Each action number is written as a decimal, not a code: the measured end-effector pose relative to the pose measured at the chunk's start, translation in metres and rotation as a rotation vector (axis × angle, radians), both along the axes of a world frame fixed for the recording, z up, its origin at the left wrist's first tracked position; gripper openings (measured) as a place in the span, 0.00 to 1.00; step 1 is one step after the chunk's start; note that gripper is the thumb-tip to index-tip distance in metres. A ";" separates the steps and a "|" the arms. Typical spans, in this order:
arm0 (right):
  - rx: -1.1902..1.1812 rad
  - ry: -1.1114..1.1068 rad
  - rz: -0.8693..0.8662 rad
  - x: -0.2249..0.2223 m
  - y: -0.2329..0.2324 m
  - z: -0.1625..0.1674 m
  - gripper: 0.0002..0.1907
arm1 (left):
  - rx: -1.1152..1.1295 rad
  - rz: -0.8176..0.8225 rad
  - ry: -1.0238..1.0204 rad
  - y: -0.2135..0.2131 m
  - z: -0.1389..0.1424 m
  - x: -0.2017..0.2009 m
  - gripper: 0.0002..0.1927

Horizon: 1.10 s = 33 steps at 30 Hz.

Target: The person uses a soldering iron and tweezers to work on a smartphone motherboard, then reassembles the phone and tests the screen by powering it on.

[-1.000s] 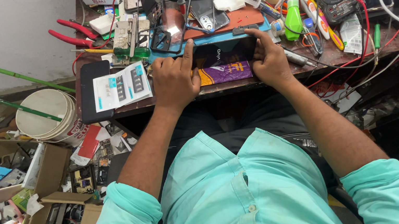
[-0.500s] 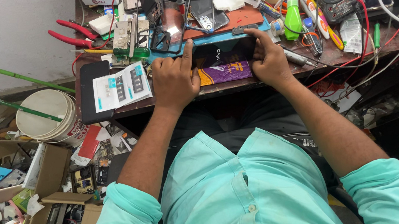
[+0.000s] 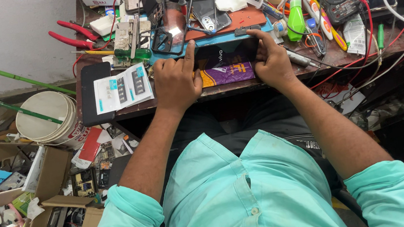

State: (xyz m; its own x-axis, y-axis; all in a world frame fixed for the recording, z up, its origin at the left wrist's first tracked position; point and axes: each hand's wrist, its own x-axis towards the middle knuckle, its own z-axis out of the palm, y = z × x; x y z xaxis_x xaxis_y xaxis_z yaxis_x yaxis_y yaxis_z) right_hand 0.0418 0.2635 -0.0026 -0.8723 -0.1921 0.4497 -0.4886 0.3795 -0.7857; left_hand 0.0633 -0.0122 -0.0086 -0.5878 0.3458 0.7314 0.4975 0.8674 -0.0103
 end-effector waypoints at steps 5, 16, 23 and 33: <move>0.019 -0.029 -0.036 -0.001 0.000 0.000 0.40 | 0.001 0.002 0.011 0.000 0.000 -0.001 0.39; -0.011 -0.031 -0.002 0.000 0.001 0.001 0.40 | 0.007 0.002 0.004 0.001 0.001 -0.001 0.38; -0.003 -0.007 0.001 0.000 0.001 0.001 0.40 | 0.007 -0.003 0.008 0.001 0.001 0.000 0.38; -0.002 0.000 -0.010 0.001 0.001 0.001 0.40 | 0.003 -0.007 0.009 0.001 0.001 0.000 0.38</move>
State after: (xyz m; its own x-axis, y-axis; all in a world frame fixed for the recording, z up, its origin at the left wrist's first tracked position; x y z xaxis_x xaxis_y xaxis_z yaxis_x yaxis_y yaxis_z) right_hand 0.0424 0.2641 -0.0018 -0.8744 -0.1824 0.4497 -0.4844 0.3831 -0.7865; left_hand 0.0628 -0.0111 -0.0072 -0.5791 0.3475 0.7375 0.5034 0.8640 -0.0118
